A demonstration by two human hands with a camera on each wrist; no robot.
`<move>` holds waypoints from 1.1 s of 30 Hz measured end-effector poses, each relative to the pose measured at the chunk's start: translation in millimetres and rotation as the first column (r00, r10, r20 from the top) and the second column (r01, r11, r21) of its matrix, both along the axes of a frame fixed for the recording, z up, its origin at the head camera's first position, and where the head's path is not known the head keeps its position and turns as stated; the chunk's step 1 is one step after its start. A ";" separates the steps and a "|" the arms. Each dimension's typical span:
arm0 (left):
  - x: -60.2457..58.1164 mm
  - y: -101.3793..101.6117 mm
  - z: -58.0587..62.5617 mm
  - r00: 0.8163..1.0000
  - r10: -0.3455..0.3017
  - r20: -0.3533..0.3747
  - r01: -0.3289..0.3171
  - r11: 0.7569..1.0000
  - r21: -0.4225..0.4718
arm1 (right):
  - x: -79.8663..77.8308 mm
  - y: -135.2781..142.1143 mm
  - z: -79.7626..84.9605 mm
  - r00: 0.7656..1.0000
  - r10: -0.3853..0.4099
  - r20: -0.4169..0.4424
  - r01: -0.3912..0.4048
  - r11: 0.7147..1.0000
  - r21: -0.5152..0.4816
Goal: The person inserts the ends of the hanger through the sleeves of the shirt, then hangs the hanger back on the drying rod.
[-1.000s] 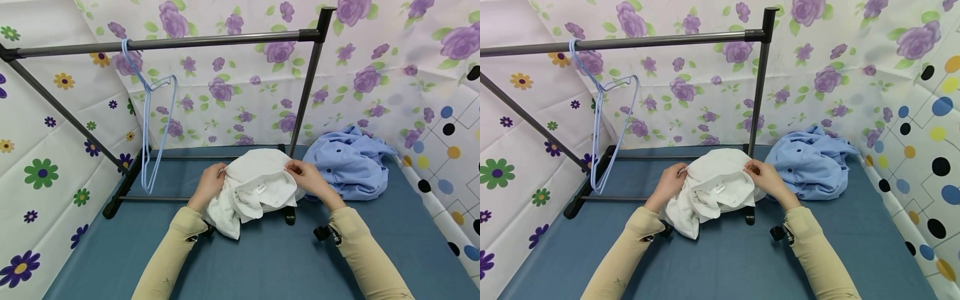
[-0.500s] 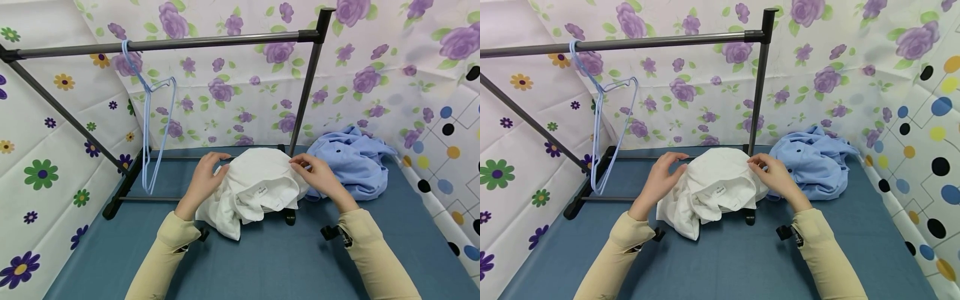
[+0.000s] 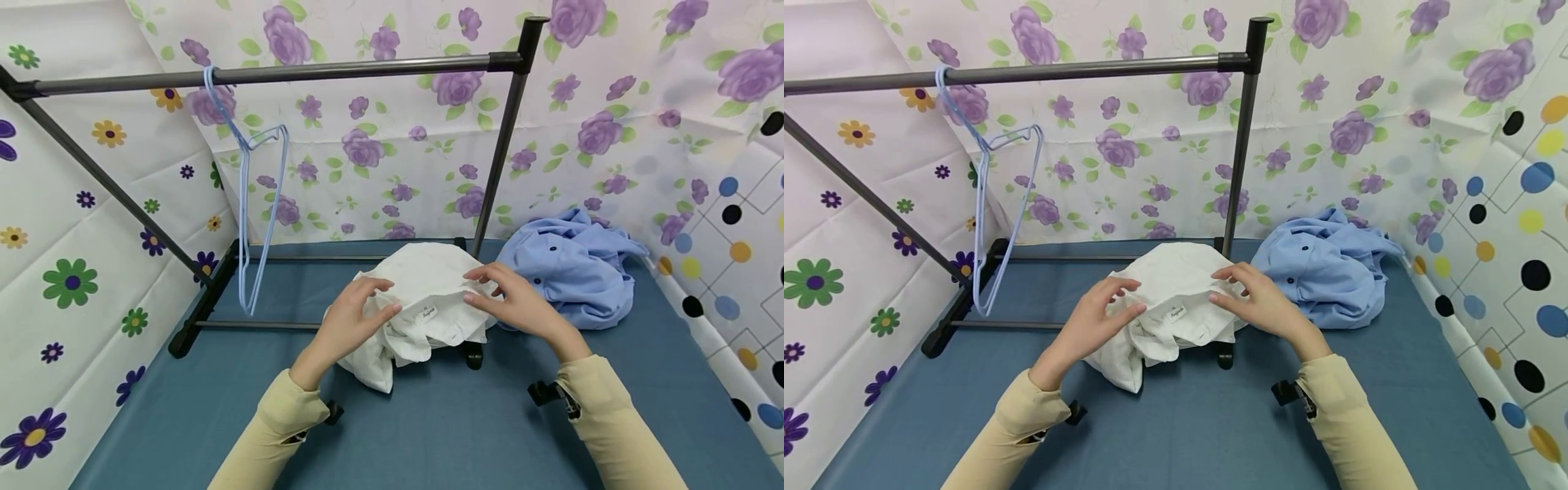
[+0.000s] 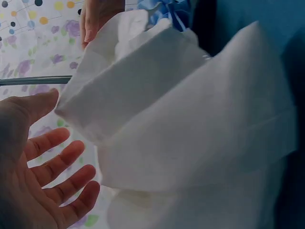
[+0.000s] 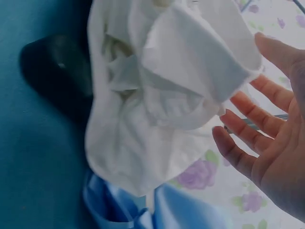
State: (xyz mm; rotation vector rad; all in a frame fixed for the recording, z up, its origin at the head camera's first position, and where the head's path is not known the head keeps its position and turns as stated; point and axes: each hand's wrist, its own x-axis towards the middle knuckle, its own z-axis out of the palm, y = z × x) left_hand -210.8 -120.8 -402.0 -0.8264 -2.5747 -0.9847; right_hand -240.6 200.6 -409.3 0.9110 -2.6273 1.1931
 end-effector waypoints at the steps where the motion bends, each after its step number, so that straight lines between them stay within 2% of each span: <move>1: 1.4 0.0 -3.7 1.000 0.003 0.019 -0.003 1.000 -0.012 | 0.3 -0.5 -2.9 1.000 0.001 0.009 -0.001 1.000 0.003; 6: 7.9 -1.8 -18.2 0.995 0.018 0.096 -0.011 0.997 -0.072 | 1.1 -1.7 -13.8 1.000 0.007 0.027 -0.007 1.000 0.006; 10: 10.5 -3.8 -27.2 0.994 0.015 0.107 -0.004 0.995 -0.101 | 0.2 -2.1 -20.4 1.000 0.015 0.021 -0.015 1.000 -0.001; 18: 9.6 -8.7 -40.0 0.992 -0.087 0.088 0.101 0.981 -0.164 | -1.1 -1.5 -33.4 0.997 0.012 0.073 -0.010 0.999 -0.036; 22: 9.3 -8.6 -43.3 0.992 -0.117 0.057 0.125 0.979 -0.163 | -0.1 -1.2 -36.5 0.996 0.002 0.094 0.002 0.999 -0.041; 27: 8.8 -8.0 -46.0 0.992 -0.128 0.008 0.127 0.977 -0.173 | 0.3 -1.2 -37.6 0.997 0.004 0.078 0.000 0.999 -0.047; 33: 6.8 -9.8 -42.8 0.996 -0.093 0.005 0.092 0.977 -0.190 | 0.7 -1.7 -34.4 0.999 0.009 0.045 -0.007 0.999 -0.051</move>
